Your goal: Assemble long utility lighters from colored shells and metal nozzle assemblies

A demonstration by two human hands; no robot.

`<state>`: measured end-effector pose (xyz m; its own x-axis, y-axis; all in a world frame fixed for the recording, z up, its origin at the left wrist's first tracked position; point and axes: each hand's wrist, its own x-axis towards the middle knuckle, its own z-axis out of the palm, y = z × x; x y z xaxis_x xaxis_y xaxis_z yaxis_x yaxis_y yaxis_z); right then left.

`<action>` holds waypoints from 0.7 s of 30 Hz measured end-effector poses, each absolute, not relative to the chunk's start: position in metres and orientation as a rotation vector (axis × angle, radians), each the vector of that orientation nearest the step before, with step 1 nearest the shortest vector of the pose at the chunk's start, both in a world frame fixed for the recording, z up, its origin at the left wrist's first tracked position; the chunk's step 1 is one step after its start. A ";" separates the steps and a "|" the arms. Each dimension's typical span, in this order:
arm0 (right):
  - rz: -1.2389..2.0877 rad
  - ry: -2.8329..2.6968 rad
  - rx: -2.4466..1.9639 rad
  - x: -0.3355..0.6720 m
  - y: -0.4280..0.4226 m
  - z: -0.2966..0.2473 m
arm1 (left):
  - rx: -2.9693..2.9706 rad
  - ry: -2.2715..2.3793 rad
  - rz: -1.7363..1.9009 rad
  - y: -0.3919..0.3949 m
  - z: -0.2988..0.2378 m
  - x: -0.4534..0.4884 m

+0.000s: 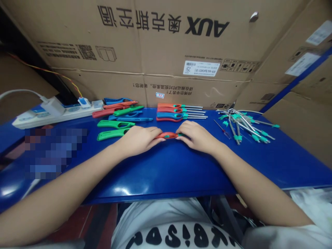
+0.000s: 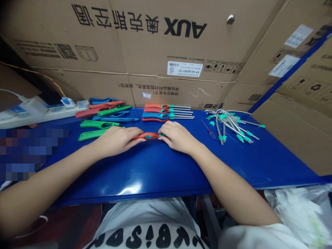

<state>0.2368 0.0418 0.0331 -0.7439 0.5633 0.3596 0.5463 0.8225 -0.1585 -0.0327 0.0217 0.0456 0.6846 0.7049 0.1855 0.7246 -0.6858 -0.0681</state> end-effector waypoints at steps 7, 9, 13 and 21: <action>0.048 -2.659 -0.895 0.250 0.048 0.036 | -2.751 -1.158 -0.371 0.021 0.046 -0.034; 0.051 -2.702 -0.880 0.249 0.047 0.037 | -2.747 -1.109 -0.389 0.021 0.045 -0.034; 0.064 -2.763 -0.892 0.245 0.042 0.038 | -2.697 -0.979 -0.435 0.023 0.040 -0.034; -0.064 -2.878 -0.950 0.240 0.034 0.044 | -2.484 -0.710 -0.503 0.020 0.039 -0.030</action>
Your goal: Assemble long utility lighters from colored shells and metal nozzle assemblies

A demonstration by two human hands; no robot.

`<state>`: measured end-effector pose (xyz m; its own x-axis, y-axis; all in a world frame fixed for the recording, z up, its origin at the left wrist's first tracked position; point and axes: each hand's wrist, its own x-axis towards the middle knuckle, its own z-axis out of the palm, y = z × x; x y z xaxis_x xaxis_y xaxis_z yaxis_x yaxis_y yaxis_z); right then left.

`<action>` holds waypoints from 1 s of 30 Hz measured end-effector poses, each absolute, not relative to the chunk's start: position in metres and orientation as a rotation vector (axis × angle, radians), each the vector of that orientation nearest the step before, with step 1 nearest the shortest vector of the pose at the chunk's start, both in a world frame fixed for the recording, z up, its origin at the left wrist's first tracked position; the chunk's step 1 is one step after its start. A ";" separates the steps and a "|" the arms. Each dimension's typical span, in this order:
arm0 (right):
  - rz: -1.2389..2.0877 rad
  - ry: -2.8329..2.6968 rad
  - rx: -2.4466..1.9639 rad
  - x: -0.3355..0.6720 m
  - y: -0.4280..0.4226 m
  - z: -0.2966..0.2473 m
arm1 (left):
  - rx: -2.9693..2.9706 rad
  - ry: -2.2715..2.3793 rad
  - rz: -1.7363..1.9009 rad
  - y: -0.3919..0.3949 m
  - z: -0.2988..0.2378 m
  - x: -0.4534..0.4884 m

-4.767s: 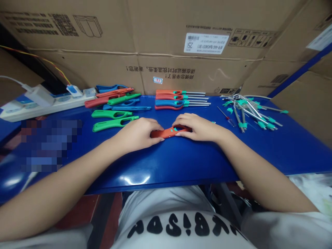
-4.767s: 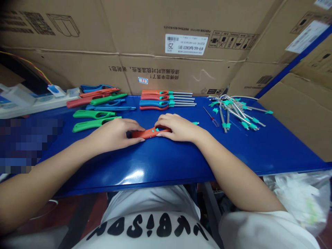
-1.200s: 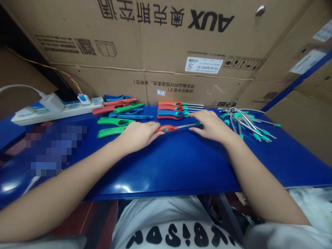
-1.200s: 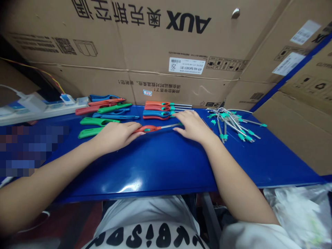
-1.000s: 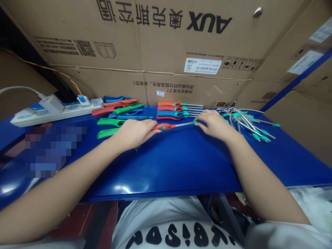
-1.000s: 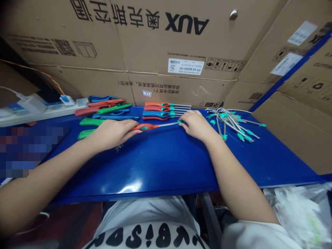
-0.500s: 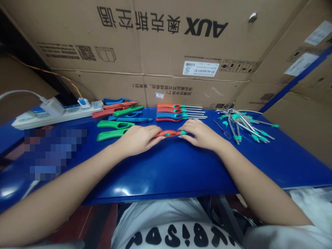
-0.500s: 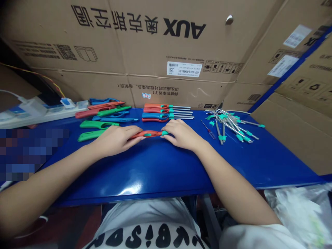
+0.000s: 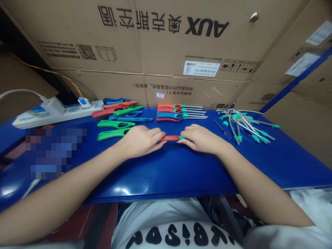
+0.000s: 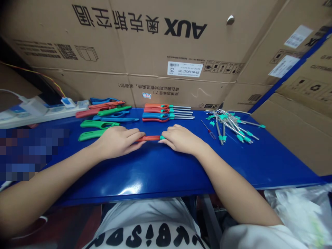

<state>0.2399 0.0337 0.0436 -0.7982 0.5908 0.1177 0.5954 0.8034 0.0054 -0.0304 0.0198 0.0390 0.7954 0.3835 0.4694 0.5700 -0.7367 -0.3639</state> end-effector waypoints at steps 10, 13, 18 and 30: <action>-0.300 -2.687 -0.765 0.250 0.040 0.048 | -2.512 -0.726 -0.649 0.025 0.049 -0.041; -0.354 -2.730 -0.723 0.245 0.037 0.042 | -2.529 -0.723 -0.645 0.023 0.047 -0.040; -0.231 -2.798 -0.715 0.239 0.032 0.032 | -2.538 -0.623 -0.582 0.022 0.044 -0.039; 0.002 -2.738 -0.746 0.231 0.029 0.014 | -2.696 -0.663 -0.504 0.024 0.047 -0.044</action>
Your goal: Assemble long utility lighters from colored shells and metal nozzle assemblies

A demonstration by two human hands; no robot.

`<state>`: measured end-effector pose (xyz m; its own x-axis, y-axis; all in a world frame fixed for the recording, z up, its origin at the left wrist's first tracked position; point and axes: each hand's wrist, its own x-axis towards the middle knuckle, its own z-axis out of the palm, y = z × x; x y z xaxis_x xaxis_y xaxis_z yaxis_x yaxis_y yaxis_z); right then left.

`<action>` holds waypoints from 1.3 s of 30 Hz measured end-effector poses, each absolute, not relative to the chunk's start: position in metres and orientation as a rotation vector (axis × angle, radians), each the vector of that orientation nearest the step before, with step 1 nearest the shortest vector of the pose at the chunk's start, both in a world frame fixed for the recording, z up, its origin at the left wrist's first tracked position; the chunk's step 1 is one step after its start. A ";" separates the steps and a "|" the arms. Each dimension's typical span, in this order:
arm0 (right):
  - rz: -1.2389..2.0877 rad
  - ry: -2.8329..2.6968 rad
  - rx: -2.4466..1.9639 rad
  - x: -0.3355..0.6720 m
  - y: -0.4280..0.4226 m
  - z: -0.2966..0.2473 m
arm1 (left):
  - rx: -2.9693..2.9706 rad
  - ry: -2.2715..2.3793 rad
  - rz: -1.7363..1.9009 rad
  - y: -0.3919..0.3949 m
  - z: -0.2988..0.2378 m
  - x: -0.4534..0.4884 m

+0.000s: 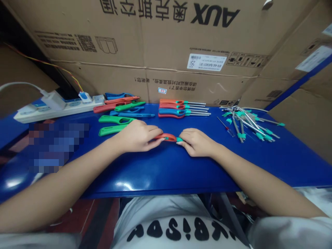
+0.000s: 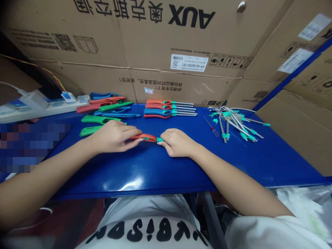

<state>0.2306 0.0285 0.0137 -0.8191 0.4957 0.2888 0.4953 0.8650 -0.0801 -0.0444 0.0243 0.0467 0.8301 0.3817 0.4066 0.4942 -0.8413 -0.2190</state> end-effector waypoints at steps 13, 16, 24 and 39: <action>-0.153 -2.699 -0.906 0.226 0.028 0.011 | -2.895 -0.921 -0.549 0.030 0.044 -0.043; 0.020 -2.687 -1.005 0.226 0.032 0.014 | -2.824 -0.908 -0.484 0.031 0.045 -0.041; 0.295 -2.503 -0.950 0.244 0.047 0.023 | -2.815 -1.082 -0.367 0.037 0.051 -0.047; -0.190 -2.574 -0.970 0.247 0.043 0.019 | -3.075 -1.118 -0.444 0.037 0.045 -0.046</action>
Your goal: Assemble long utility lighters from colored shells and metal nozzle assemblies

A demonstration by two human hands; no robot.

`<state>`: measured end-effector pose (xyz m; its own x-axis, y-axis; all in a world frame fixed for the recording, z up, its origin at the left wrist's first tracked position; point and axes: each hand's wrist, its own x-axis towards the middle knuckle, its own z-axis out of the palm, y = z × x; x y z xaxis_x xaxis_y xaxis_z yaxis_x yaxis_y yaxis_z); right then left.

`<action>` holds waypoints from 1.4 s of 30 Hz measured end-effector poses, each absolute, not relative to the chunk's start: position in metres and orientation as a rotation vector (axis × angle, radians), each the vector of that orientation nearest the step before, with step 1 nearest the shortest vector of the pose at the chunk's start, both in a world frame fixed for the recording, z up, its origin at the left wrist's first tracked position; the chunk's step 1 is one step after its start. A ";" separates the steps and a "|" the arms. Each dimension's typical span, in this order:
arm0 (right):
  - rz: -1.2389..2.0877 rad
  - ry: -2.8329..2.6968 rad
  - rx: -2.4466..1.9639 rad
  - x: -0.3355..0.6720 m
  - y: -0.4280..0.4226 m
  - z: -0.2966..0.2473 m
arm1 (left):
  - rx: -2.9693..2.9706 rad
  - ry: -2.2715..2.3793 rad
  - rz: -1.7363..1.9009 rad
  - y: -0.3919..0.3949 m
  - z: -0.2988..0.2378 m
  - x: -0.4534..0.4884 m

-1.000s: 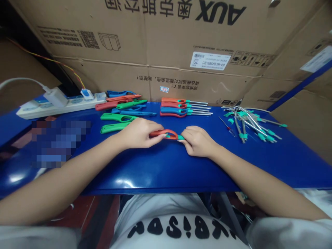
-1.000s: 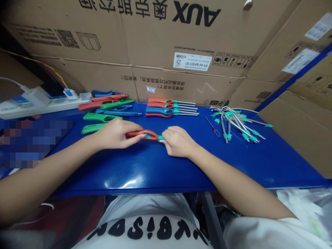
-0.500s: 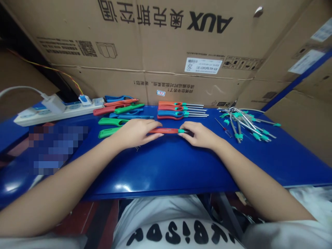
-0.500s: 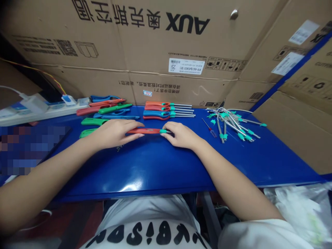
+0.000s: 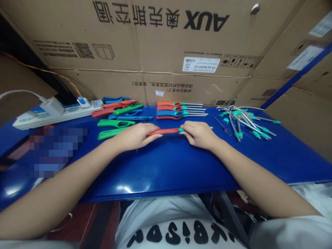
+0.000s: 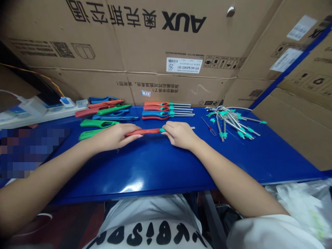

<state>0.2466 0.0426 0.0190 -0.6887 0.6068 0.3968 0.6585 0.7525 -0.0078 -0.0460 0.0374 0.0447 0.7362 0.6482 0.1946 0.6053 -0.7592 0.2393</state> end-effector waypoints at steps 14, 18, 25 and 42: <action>0.288 -2.615 -1.199 0.260 0.059 0.031 | 2.848 1.124 0.264 0.045 0.031 -0.046; 0.355 -2.639 -1.195 0.266 0.061 0.034 | 2.834 1.124 0.293 0.048 0.030 -0.048; 0.364 -2.634 -1.352 0.276 0.066 0.036 | 2.806 1.088 0.401 0.049 0.026 -0.048; 0.360 -2.645 -1.350 0.271 0.064 0.036 | 2.734 1.061 0.542 0.053 0.010 -0.041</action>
<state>0.2706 0.0638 0.0359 -0.5837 0.8116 0.0240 0.7758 0.5661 -0.2787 -0.0413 0.0529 0.0095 0.6827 0.6772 0.2744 0.6195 -0.7356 0.2739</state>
